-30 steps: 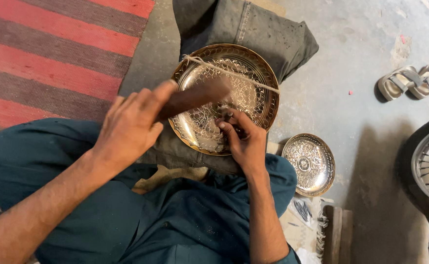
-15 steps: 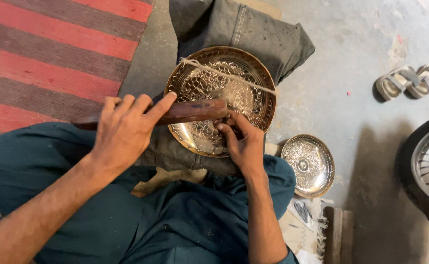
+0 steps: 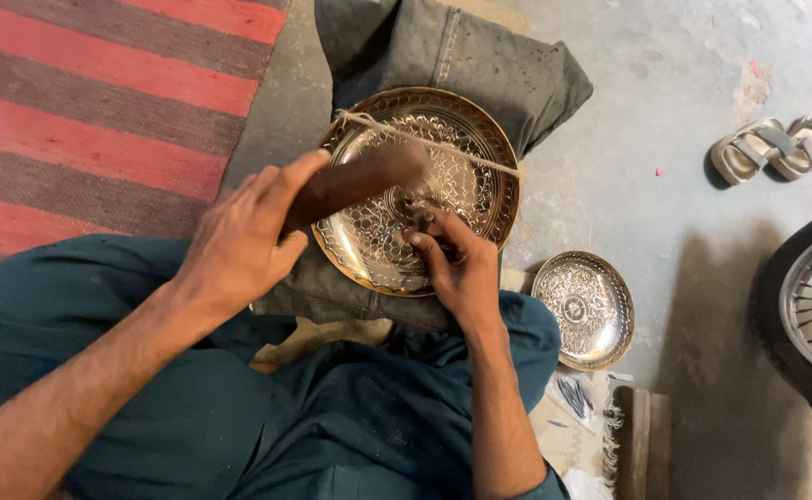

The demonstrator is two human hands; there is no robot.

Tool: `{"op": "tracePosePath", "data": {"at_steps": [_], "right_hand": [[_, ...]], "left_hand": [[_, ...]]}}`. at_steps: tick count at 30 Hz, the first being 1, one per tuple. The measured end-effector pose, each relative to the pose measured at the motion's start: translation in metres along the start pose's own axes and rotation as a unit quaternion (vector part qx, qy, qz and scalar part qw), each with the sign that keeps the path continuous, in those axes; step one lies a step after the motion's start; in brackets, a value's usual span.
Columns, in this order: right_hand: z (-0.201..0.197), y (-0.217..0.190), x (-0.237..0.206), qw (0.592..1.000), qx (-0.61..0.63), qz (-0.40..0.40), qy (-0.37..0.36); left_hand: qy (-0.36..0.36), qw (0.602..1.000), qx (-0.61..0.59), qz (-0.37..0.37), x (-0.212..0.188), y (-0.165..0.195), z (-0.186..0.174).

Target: The person sits cross-legged on the floor with a brass plate resting on a cushion, and decorates its surface by hand. They hold a small punch against the plate and strike it with a wooden mallet, repositioning the punch repeatedly to work the pattern across the plate, occasionally pausing to reposition the plate or punch.

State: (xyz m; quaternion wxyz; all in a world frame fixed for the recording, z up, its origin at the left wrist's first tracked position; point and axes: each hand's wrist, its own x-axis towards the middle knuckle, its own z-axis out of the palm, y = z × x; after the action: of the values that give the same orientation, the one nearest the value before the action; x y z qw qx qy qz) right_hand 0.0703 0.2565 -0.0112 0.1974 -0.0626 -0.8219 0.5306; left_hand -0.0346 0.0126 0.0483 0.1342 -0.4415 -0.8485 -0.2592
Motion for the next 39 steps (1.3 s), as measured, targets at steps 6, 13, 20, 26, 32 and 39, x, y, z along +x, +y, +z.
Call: {"op": "tracePosePath", "data": {"at_steps": [6, 13, 20, 26, 32, 39], "right_hand": [[0.000, -0.002, 0.001, 1.000, -0.026, -0.014, 0.009], [0.000, -0.005, 0.001, 1.000, -0.029, 0.001, 0.005], [0.004, -0.004, -0.001, 0.998, 0.023, 0.041, 0.033], [0.010, -0.008, -0.011, 0.994, 0.067, 0.057, 0.060], [0.014, -0.013, -0.014, 0.995, 0.031, 0.049, 0.079], [0.014, -0.017, -0.017, 0.994, -0.015, 0.046, 0.096]], "left_hand": [[-0.007, 1.000, -0.019, 0.008, 0.006, -0.002, -0.002], [0.033, 0.987, -0.159, -0.011, 0.006, -0.007, 0.001], [-0.059, 0.997, 0.024, -0.052, 0.003, -0.006, -0.011], [-0.141, 0.979, -0.084, -0.118, 0.002, 0.000, -0.014], [-0.179, 0.976, -0.048, -0.114, 0.017, 0.000, -0.015], [-0.126, 0.991, 0.035, 0.003, 0.034, -0.003, -0.014]]}}
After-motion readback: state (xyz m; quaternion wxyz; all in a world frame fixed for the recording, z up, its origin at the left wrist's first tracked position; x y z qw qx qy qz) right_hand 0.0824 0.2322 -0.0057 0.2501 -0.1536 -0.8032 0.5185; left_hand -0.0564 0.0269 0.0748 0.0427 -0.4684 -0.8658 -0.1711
